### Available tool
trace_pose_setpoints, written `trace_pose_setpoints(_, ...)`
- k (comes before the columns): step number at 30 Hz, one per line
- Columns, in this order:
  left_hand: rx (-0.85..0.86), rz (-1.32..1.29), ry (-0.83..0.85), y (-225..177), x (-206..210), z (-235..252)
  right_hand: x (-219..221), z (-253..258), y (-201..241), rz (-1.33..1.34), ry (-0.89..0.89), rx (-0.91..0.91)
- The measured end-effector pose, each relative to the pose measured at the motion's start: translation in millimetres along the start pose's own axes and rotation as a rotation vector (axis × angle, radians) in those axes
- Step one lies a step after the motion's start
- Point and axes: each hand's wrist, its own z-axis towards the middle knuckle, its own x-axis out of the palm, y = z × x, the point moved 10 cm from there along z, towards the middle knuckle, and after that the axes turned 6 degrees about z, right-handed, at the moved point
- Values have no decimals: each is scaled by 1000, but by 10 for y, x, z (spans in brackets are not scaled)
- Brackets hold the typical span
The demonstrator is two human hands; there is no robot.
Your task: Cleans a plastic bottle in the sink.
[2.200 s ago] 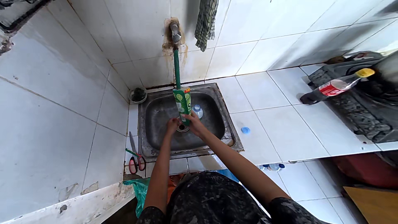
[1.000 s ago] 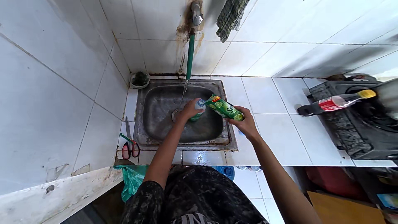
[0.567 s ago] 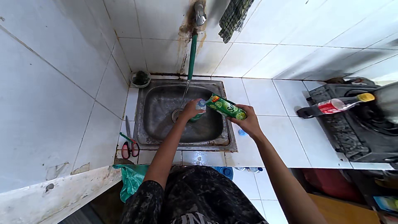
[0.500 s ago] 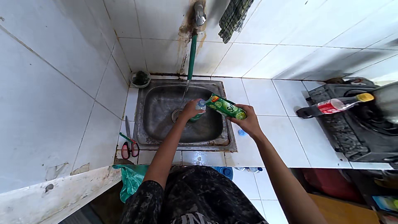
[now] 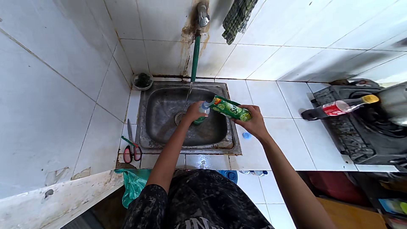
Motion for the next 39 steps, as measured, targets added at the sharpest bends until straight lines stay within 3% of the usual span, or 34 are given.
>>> trace_pose_setpoints(39, 5, -4, -27, 44, 3, -3, -81, 89, 211, -139, 34, -59)
